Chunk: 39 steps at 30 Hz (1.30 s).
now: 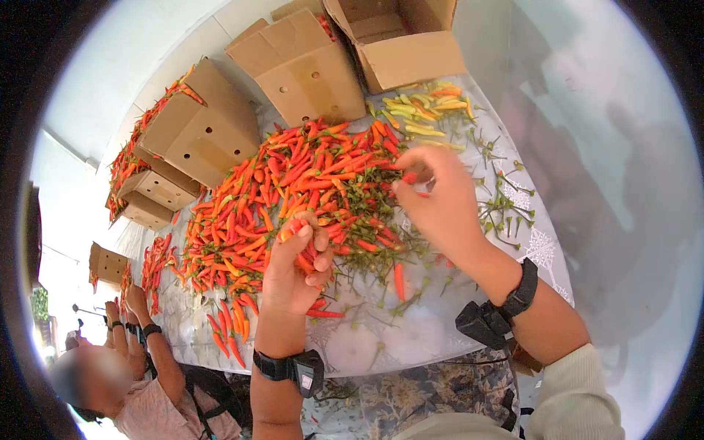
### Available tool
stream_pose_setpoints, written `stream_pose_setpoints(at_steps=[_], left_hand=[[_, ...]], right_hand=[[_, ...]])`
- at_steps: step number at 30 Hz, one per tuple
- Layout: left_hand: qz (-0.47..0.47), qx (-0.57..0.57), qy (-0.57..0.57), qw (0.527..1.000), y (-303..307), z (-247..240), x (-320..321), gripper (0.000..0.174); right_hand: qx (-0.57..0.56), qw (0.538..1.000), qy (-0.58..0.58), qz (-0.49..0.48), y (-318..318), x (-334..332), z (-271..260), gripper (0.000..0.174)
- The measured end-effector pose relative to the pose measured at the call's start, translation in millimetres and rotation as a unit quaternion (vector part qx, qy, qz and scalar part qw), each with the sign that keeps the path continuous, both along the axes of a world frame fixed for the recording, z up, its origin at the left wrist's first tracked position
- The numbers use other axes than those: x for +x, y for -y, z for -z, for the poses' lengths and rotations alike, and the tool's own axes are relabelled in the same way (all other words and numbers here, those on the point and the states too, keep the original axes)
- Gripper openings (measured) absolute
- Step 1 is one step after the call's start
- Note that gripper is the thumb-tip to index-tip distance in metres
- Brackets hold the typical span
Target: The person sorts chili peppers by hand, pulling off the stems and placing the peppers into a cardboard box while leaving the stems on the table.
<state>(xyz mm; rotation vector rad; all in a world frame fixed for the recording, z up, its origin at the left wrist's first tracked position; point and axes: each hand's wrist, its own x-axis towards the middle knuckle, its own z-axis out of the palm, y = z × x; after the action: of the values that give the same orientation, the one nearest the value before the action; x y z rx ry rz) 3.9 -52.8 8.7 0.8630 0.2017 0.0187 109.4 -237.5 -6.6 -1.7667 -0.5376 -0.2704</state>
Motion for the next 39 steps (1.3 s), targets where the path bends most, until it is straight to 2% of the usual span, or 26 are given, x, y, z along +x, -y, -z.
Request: stream_pose_setpoints(at_steps=[2, 5, 6, 9, 12, 15, 18, 21, 23, 24, 27, 31, 33, 36, 39], left_hand=[[-0.004, 0.013, -0.001, 1.000, -2.6, 0.4, 0.7, 0.011], [0.002, 0.039, -0.007, 0.999, -6.0, 1.2, -0.2, 0.010], [-0.001, 0.042, -0.013, 0.999, -5.2, 0.2, -0.7, 0.010], [0.004, 0.053, -0.022, 0.998, -4.5, 2.1, -1.0, 0.009], [0.007, 0.065, -0.030, 0.997, -5.1, 1.1, -0.9, 0.009], [-0.005, 0.064, -0.031, 0.997, -3.9, -0.7, -0.4, 0.010], [0.000, 0.073, -0.028, 0.997, -3.3, 0.9, -1.0, 0.010], [0.006, 0.099, -0.018, 0.995, -3.0, 3.1, -0.6, 0.012], [-0.003, 0.118, -0.005, 0.993, -2.4, 4.6, 0.1, 0.015], [-0.011, 0.126, 0.003, 0.992, -1.4, 5.9, 0.2, 0.017], [-0.013, 0.167, 0.008, 0.986, 3.6, 3.6, -1.0, 0.022], [0.001, 0.234, 0.019, 0.972, 10.0, 2.6, -1.5, 0.029], [0.001, 0.214, 0.013, 0.977, 9.3, 4.6, -2.9, 0.032], [0.006, 0.198, 0.001, 0.980, 4.0, 4.4, -3.2, 0.033], [0.008, 0.192, -0.030, 0.981, 4.5, 3.4, -4.7, 0.031]], right_hand=[[-0.103, 0.993, 0.027, -0.059, 1.9, -2.3, -4.3, 0.012], [-0.268, 0.951, 0.139, -0.065, 0.0, -14.3, -1.1, 0.018], [-0.312, 0.940, 0.123, -0.063, -0.8, -17.1, 1.5, 0.022], [-0.343, 0.930, 0.099, -0.082, -1.9, -17.3, 3.0, 0.021], [-0.341, 0.920, 0.140, -0.135, -1.1, -15.9, 3.2, 0.019], [-0.294, 0.927, 0.158, -0.170, -4.3, -15.4, 9.8, 0.020], [-0.262, 0.947, 0.122, -0.141, -4.5, -18.6, 5.9, 0.023], [-0.176, 0.971, 0.140, -0.080, -5.8, -15.3, 3.3, 0.023], [-0.088, 0.983, -0.057, -0.150, -4.5, -18.0, -9.1, 0.020], [-0.042, 0.970, -0.156, -0.182, -4.5, -19.8, -12.8, 0.019], [0.102, 0.936, -0.210, -0.264, -13.0, -23.2, 0.9, 0.016], [0.091, 0.931, -0.211, -0.284, -15.9, -31.2, 2.0, 0.012], [0.076, 0.919, -0.216, -0.321, -12.5, -30.5, 1.0, 0.012], [0.103, 0.890, -0.297, -0.331, -10.6, -30.7, -3.9, 0.013], [0.133, 0.928, -0.220, -0.269, -16.6, -30.5, -3.1, 0.017]])
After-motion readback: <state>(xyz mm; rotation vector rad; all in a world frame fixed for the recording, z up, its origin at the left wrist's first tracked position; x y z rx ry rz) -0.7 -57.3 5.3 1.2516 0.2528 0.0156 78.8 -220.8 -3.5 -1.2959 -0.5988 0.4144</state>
